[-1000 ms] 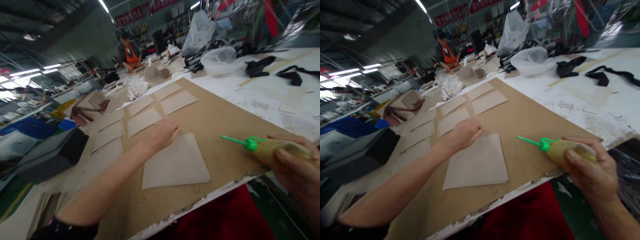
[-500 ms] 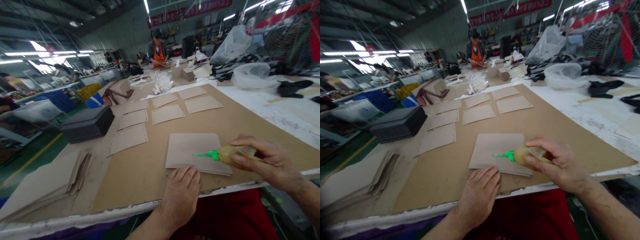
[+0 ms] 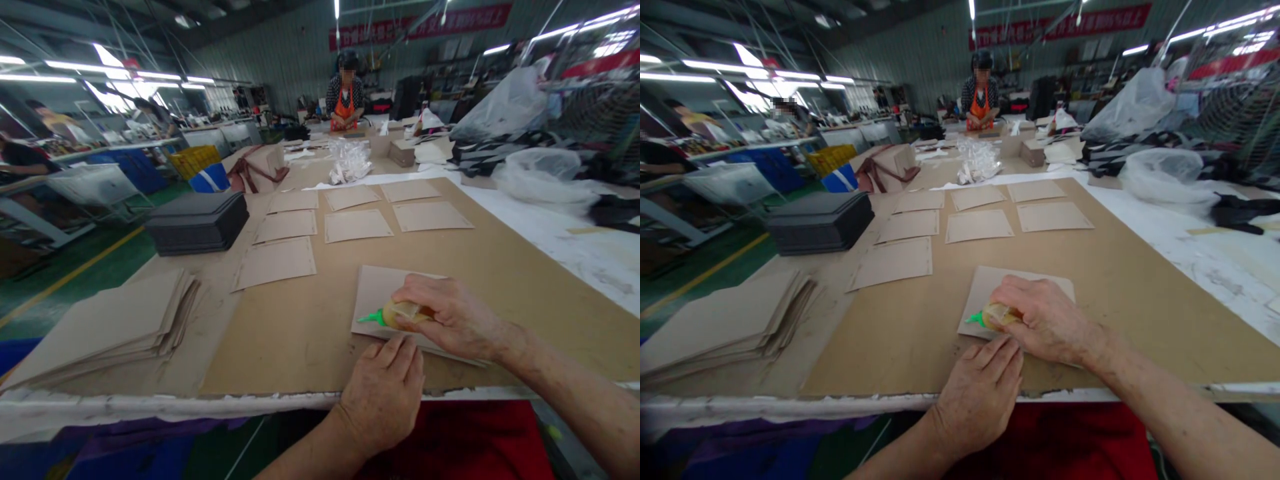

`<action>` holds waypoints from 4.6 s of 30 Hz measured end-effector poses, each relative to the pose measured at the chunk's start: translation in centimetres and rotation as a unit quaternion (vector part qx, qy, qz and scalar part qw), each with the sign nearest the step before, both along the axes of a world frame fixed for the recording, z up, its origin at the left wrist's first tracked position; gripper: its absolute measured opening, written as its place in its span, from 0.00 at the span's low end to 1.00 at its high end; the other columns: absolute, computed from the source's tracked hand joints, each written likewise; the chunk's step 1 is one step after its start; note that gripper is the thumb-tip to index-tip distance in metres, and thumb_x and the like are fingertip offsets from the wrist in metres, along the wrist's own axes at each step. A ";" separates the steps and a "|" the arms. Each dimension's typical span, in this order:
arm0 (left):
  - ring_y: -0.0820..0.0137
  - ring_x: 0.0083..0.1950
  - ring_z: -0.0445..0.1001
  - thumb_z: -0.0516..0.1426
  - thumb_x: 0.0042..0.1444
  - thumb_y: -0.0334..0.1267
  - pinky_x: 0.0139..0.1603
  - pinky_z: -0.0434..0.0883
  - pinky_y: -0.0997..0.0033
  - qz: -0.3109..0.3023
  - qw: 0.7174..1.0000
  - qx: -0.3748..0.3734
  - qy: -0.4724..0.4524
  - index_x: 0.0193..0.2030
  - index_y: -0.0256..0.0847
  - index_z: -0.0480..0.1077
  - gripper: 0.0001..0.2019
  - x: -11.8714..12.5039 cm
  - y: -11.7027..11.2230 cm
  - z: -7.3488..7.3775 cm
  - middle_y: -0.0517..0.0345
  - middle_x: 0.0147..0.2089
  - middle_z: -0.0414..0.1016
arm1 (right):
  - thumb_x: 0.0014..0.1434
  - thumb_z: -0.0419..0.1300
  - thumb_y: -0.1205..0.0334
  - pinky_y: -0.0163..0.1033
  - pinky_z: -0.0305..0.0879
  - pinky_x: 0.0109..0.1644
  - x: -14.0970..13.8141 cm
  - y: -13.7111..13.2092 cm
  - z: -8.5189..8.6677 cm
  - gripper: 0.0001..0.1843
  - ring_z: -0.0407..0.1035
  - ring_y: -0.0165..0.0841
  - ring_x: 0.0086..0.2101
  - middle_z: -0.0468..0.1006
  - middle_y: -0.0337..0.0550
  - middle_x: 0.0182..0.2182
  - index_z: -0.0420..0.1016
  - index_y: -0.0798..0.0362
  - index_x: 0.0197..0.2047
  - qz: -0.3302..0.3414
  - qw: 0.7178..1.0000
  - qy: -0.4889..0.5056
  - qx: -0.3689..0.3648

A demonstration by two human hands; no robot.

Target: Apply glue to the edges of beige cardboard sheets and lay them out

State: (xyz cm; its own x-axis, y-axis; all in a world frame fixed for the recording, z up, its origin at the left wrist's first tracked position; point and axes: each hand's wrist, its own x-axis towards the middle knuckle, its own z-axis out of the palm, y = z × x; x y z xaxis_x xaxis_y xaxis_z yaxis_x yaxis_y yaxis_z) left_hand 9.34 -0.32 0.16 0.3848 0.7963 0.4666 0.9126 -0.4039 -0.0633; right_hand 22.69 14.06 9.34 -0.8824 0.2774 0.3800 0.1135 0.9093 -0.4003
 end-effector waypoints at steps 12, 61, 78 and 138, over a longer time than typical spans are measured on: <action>0.60 0.66 0.66 0.50 0.69 0.41 0.58 0.67 0.62 -0.005 1.000 0.015 0.013 0.57 0.34 0.72 0.18 -0.1 0.0 -0.6 0.49 0.63 0.74 | 0.72 0.55 0.63 0.38 0.55 0.35 0.1 -0.4 -0.2 0.08 0.64 0.33 0.31 0.68 0.39 0.31 0.74 0.55 0.44 0.014 1.000 0.003 -0.006; 0.66 0.60 0.72 0.49 0.70 0.42 0.52 0.71 0.67 0.000 0.999 0.035 -0.012 0.50 0.38 0.75 0.16 -0.2 0.7 -0.4 0.57 0.58 0.78 | 0.62 0.62 0.55 0.36 0.48 0.31 -4.7 7.1 3.6 0.09 0.66 0.33 0.30 0.75 0.37 0.29 0.73 0.50 0.32 -0.117 0.979 -0.156 0.066; 0.64 0.62 0.70 0.50 0.69 0.41 0.56 0.69 0.65 -0.007 1.000 0.009 0.002 0.53 0.36 0.74 0.16 -0.3 0.3 0.1 0.53 0.60 0.76 | 0.59 0.63 0.66 0.36 0.48 0.33 -4.0 4.7 4.4 0.10 0.62 0.31 0.30 0.70 0.36 0.28 0.68 0.52 0.28 -0.040 0.990 -0.134 0.024; 0.62 0.59 0.76 0.51 0.66 0.33 0.57 0.78 0.63 -0.035 0.996 0.024 -0.081 0.50 0.39 0.76 0.14 -1.1 1.0 -0.2 0.53 0.58 0.78 | 0.58 0.61 0.55 0.38 0.46 0.29 3.5 9.9 6.5 0.08 0.67 0.36 0.29 0.76 0.42 0.28 0.74 0.50 0.34 -0.277 0.917 -0.280 0.056</action>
